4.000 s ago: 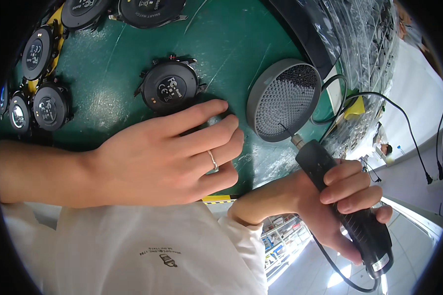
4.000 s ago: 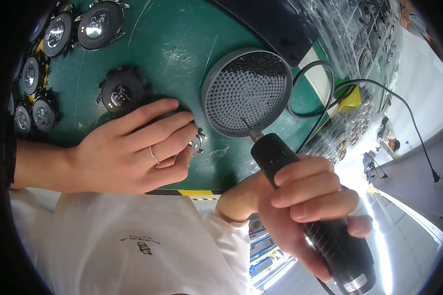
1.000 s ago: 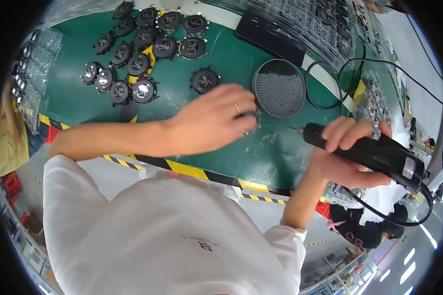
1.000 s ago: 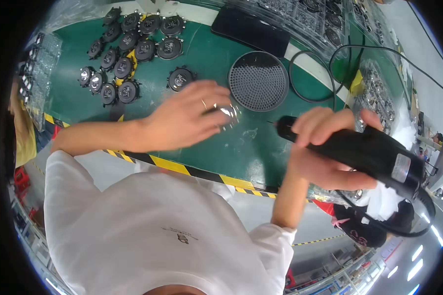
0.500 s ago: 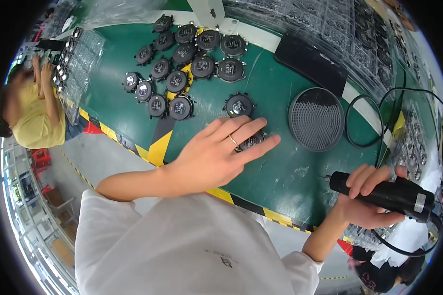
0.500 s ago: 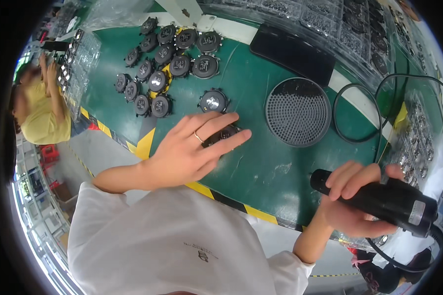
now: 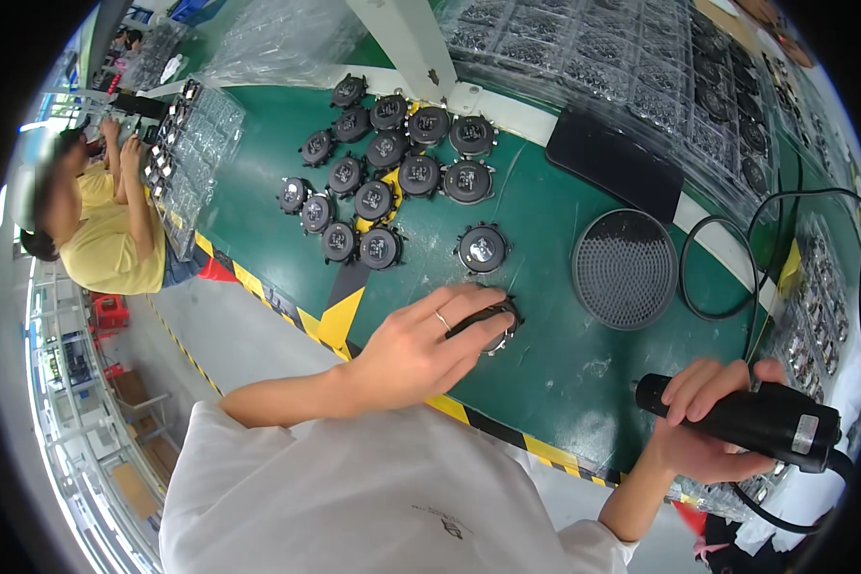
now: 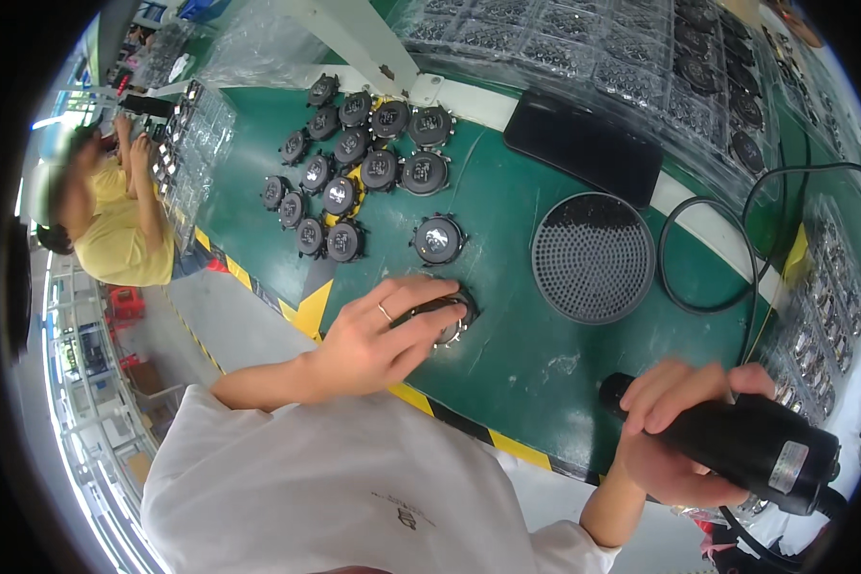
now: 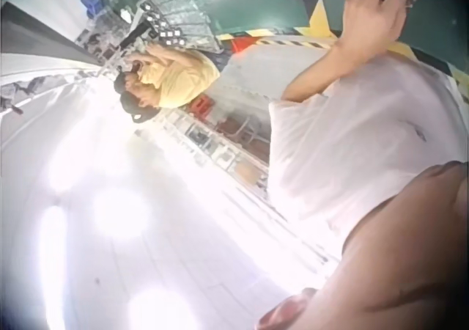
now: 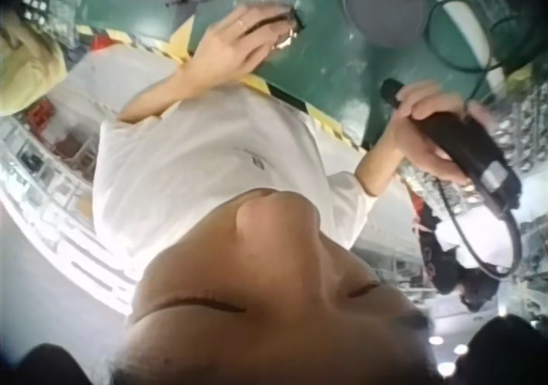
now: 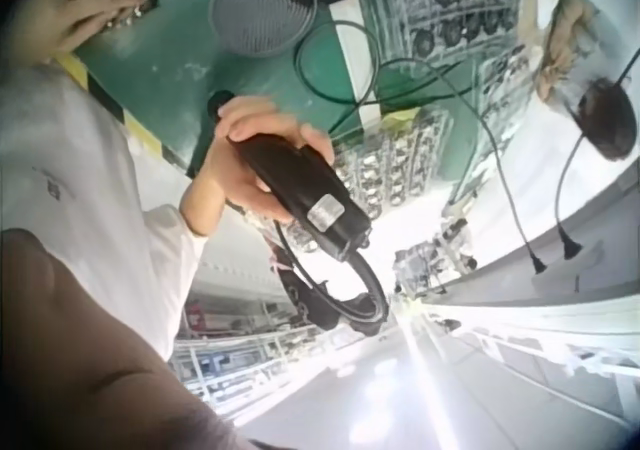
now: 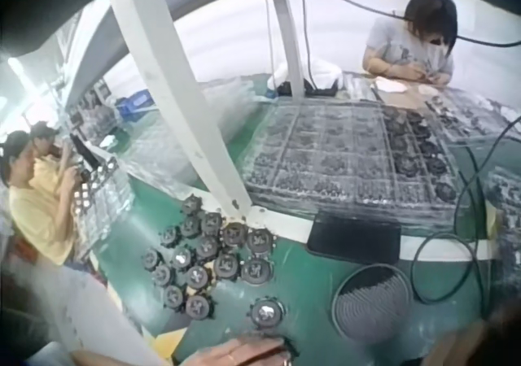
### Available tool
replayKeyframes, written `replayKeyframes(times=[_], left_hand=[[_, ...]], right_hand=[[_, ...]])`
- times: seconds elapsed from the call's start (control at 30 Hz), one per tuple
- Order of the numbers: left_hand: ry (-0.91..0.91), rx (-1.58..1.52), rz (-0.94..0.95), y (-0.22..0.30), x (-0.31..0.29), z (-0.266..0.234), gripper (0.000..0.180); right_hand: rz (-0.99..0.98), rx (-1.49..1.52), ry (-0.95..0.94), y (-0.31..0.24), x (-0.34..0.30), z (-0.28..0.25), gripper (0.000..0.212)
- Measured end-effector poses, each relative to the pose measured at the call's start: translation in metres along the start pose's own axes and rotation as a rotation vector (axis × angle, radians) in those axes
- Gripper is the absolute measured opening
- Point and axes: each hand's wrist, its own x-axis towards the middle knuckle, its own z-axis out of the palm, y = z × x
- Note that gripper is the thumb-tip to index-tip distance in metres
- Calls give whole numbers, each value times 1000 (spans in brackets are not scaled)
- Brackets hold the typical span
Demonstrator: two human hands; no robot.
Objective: Assembling small electronic components, specifically speakers, using an electric screwdriver and precise hand movements.
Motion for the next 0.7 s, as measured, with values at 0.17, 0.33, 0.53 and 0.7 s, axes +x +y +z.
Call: replayKeyframes(times=[0.17,0.33,0.53,0.7], left_hand=[[-67,25,-54,15,12,-11,50],[-126,184,13,8,13,-11,48],[8,-3,-113,-5,34,-33,44],[-131,87,-179,-15,55,-35,49]], right_hand=[[21,-2,18,2,2,1,90],[-15,-40,-41,4,6,7,85],[-74,-78,47,-2,2,6,80],[-87,-64,111,-1,0,10,81]])
